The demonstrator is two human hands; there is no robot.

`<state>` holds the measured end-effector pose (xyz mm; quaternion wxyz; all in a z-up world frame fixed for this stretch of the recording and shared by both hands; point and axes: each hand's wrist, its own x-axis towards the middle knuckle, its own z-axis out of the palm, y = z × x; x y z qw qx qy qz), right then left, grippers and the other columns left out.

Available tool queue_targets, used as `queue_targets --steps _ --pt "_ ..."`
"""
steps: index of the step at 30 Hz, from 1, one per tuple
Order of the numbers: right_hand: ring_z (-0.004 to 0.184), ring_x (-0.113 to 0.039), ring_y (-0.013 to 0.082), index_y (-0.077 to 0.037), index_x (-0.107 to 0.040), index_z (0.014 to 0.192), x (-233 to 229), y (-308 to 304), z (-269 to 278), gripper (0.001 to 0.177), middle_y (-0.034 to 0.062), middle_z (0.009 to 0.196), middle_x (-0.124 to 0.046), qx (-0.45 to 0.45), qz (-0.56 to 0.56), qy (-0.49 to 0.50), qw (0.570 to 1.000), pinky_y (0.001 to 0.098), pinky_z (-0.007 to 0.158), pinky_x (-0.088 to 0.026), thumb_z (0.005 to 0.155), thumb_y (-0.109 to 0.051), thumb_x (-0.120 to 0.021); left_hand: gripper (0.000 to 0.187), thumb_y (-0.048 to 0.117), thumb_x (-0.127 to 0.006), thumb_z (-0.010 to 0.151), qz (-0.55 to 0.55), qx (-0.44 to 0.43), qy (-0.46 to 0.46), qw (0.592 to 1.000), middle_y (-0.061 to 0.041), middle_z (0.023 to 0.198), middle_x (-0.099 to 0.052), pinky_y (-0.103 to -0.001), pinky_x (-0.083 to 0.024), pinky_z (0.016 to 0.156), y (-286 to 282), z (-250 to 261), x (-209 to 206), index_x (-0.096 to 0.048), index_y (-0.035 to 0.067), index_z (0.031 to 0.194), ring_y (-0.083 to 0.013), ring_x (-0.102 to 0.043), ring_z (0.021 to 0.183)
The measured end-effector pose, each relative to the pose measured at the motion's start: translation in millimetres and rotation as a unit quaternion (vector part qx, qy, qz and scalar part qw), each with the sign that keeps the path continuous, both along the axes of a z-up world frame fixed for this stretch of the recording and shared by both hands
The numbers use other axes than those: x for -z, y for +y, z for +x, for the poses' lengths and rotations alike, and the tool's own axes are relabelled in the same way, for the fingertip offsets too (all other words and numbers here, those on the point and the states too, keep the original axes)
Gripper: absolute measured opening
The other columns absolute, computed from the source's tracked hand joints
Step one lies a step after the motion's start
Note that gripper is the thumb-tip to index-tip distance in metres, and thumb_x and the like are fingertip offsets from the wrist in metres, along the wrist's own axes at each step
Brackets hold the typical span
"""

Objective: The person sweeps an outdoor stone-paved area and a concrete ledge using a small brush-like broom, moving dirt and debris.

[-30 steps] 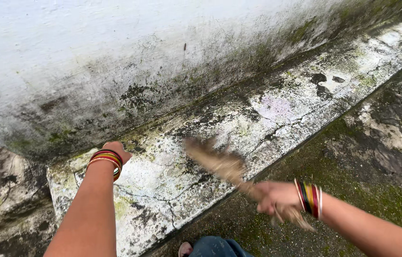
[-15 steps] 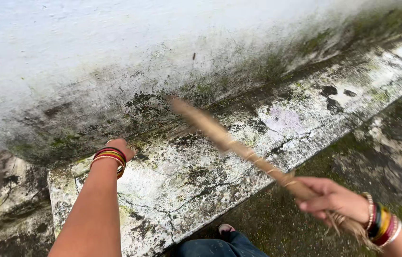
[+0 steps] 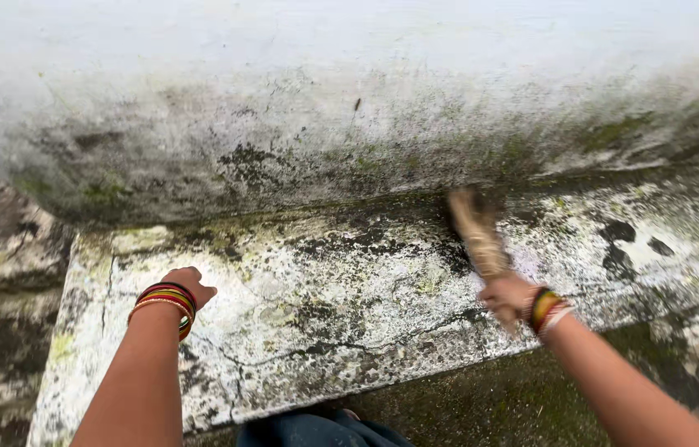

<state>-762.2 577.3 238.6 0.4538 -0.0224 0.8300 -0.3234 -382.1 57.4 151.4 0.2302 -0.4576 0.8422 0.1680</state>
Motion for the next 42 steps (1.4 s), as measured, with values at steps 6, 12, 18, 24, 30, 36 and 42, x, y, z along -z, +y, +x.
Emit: queue_targets --steps 6,12,18,24,30,36,42 --pt "0.078 -0.066 0.0131 -0.004 -0.01 0.16 5.6 -102.9 181.1 0.09 0.0188 0.158 -0.035 -0.413 -0.009 -0.079 0.907 0.0327 0.068 -0.059 0.092 -0.01 -0.068 0.067 0.052 -0.071 0.087 -0.023 -0.061 0.003 0.998 -0.014 0.144 -0.06 -0.047 -0.05 0.112 18.0 53.1 6.3 -0.064 0.011 0.138 -0.0355 -0.059 0.131" --pt "0.062 -0.06 0.0062 0.0 -0.044 0.154 13.3 -104.2 272.2 0.071 0.0056 0.089 -0.064 -0.572 -0.178 -0.344 0.723 0.023 0.051 -0.05 0.088 -0.003 -0.071 0.062 0.047 -0.069 0.09 -0.026 -0.129 0.013 0.991 -0.016 0.14 -0.064 -0.05 -0.053 0.106 43.3 95.1 -39.7 -0.063 0.009 0.138 -0.0376 -0.063 0.126" --pt "0.055 -0.057 0.0031 -0.01 -0.049 0.155 -43.4 -88.0 284.0 0.076 0.0024 0.084 -0.068 -0.618 -0.162 -0.307 0.705 0.0194 0.045 -0.046 0.083 -0.005 -0.075 0.058 0.044 -0.069 0.091 -0.053 -0.158 0.037 0.985 -0.022 0.138 -0.065 -0.049 -0.054 0.106 93.3 119.1 -87.9 -0.066 0.006 0.134 -0.0389 -0.064 0.125" --pt "0.049 -0.055 0.0053 -0.031 -0.051 0.15 -100.6 -49.5 253.9 0.069 -0.0005 0.074 -0.065 -0.511 -0.089 -0.021 0.855 0.0188 0.04 -0.042 0.087 -0.01 -0.069 0.062 0.036 -0.075 0.085 -0.101 -0.213 0.126 0.964 -0.023 0.149 -0.048 -0.049 -0.049 0.108 150.2 135.1 -103.1 -0.06 0.007 0.138 -0.0414 -0.057 0.129" --pt "0.055 -0.057 0.0146 -0.025 -0.042 0.152 -64.7 -11.4 164.2 0.071 0.006 0.081 -0.066 -0.327 -0.027 0.151 0.932 0.0259 0.046 -0.049 0.088 -0.009 -0.068 0.056 0.034 -0.074 0.087 -0.051 -0.212 0.078 0.973 -0.025 0.145 -0.053 -0.049 -0.051 0.107 211.1 160.8 -75.3 -0.064 0.007 0.134 -0.0422 -0.06 0.126" --pt "0.053 -0.06 0.0137 0.011 -0.056 0.131 -21.9 30.9 121.2 0.048 0.0054 0.07 -0.063 -0.306 -0.039 0.067 0.949 0.0277 0.045 -0.053 0.088 -0.005 -0.07 0.049 0.035 -0.068 0.09 0.024 -0.193 0.013 0.981 -0.025 0.123 -0.071 -0.049 -0.061 0.095 246.0 167.9 -35.0 -0.07 -0.001 0.122 -0.0391 -0.072 0.111" --pt "0.043 -0.054 0.0094 -0.019 -0.049 0.144 -50.0 93.2 241.4 0.067 0.0007 0.064 -0.059 -0.404 -0.018 -0.152 0.902 0.0232 0.037 -0.045 0.083 -0.003 -0.071 0.045 0.034 -0.067 0.091 -0.015 -0.164 0.054 0.985 -0.027 0.126 -0.069 -0.049 -0.057 0.099 262.0 143.8 -52.7 -0.073 0.0 0.12 -0.0407 -0.068 0.115"
